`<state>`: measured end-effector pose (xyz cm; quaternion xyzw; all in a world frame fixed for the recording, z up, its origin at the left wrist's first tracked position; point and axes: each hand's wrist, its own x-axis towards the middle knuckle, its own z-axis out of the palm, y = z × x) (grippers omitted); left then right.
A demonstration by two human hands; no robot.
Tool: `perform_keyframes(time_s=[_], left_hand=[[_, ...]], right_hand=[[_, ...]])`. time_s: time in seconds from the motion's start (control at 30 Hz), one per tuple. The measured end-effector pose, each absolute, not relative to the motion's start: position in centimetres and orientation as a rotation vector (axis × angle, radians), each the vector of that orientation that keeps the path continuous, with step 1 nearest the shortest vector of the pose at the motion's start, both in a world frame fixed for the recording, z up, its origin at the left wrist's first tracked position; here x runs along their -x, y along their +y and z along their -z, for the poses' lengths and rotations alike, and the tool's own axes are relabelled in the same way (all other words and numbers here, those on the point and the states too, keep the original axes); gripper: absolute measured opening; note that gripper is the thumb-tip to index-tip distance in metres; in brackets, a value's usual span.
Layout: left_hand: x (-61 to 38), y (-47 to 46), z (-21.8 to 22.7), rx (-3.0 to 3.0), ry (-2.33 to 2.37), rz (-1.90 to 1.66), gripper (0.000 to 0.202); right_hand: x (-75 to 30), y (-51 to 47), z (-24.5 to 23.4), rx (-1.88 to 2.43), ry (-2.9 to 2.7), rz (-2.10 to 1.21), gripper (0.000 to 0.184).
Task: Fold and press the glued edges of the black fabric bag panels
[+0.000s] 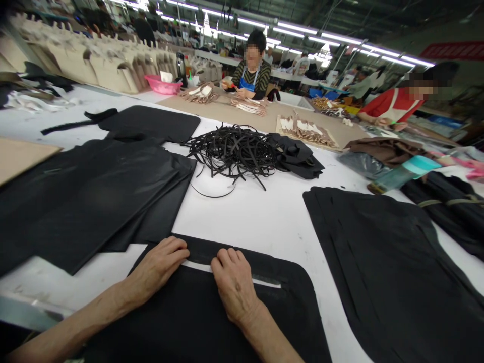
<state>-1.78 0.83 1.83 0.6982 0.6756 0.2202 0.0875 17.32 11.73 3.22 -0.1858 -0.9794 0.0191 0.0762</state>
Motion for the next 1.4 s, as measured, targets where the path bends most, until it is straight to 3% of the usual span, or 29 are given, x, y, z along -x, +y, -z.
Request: perform_keyframes(time_s=[0.37,0.8,1.17,1.3,1.4], left_hand=[[1.9,1.7,-2.4,-1.933,2.003,-0.609,0.016],[-0.3,1.9,-3.5,-1.775,2.284,-0.402,0.024],[-1.0,2.6,-4.1,-1.637,2.455,-0.279,0.012],[-1.3,2.2,-3.7,-1.941,2.423,-0.186,0.019],[-1.2,2.0,-3.4,-2.432,2.086,-0.059,0.040]], right_hand=[[-22.6,13.4,-3.2,0.968,-2.714,-0.403,0.020],[-21.5,13.0,-3.8,1.283,-2.809,-0.199,0.019],[-20.3,13.9,-5.4,1.450,-2.905,-0.255,0.018],[-19.9,14.3,-5.7,1.486,-2.942,-0.259,0.020],[-19.7,14.5,-6.0,1.500,-2.960,-0.285,0.020]])
